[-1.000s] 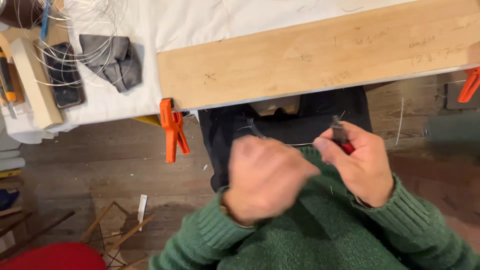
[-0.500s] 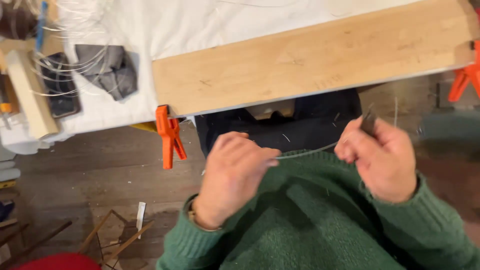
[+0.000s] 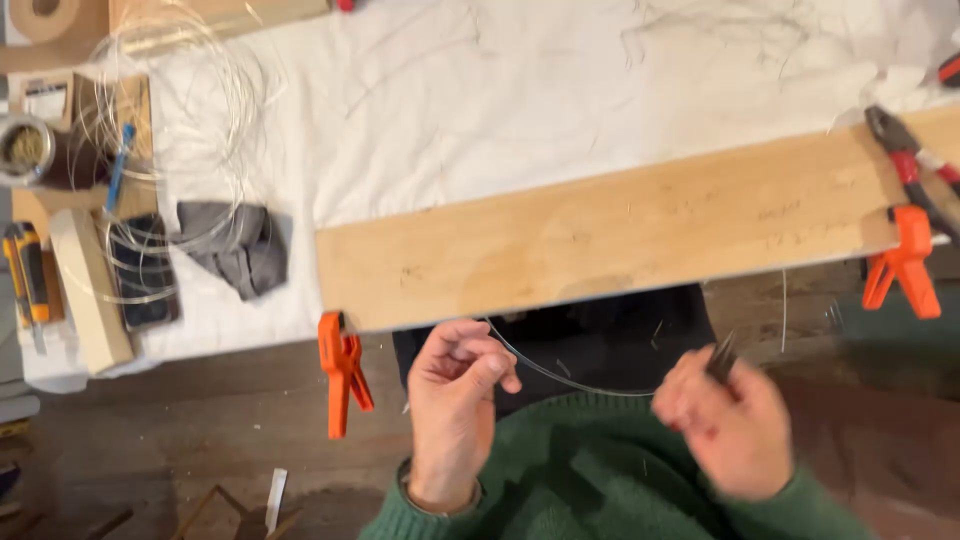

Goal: Twisting and cutting thin metal wires using pliers at a workshop workbench.

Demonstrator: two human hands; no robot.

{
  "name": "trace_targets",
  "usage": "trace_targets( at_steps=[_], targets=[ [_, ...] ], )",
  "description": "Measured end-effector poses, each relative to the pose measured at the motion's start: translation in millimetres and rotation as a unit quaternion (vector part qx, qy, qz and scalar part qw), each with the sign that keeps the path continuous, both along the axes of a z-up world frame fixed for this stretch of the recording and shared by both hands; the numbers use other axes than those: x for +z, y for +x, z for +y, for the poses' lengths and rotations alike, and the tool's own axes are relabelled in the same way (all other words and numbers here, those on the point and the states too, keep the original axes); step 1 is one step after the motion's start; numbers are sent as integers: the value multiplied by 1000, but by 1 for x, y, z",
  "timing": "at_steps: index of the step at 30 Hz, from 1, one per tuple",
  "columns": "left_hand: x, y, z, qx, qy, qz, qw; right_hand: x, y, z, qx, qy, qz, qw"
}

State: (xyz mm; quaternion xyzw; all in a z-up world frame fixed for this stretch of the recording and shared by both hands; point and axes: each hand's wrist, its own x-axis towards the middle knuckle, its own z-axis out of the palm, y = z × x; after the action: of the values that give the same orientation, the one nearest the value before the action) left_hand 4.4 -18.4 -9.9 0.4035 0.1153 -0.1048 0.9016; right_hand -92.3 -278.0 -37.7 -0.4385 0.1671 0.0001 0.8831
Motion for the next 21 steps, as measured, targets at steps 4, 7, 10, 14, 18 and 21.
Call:
trace_targets(
  at_steps=[4, 7, 10, 14, 18, 21],
  targets=[
    [10, 19, -18, -16, -43, 84, 995, 19, 7, 19, 50, -289, 30, 955],
    [16, 40, -14, -25, 53, 15, 998, 36, 42, 0, -19, -404, -39, 914],
    [36, 76, 3, -46, 410, -95, 906, 66, 116, -42, -70, -448, -16, 891],
    [46, 121, 41, -83, 757, -284, 582, 67, 241, -125, -59, -610, -52, 788],
    [27, 144, 89, -71, 807, -164, 563, 22, 380, -217, -68, -585, -143, 796],
    [35, 159, 100, -44, 824, -44, 564, -89, 491, -356, -55, -564, -132, 813]
  ],
)
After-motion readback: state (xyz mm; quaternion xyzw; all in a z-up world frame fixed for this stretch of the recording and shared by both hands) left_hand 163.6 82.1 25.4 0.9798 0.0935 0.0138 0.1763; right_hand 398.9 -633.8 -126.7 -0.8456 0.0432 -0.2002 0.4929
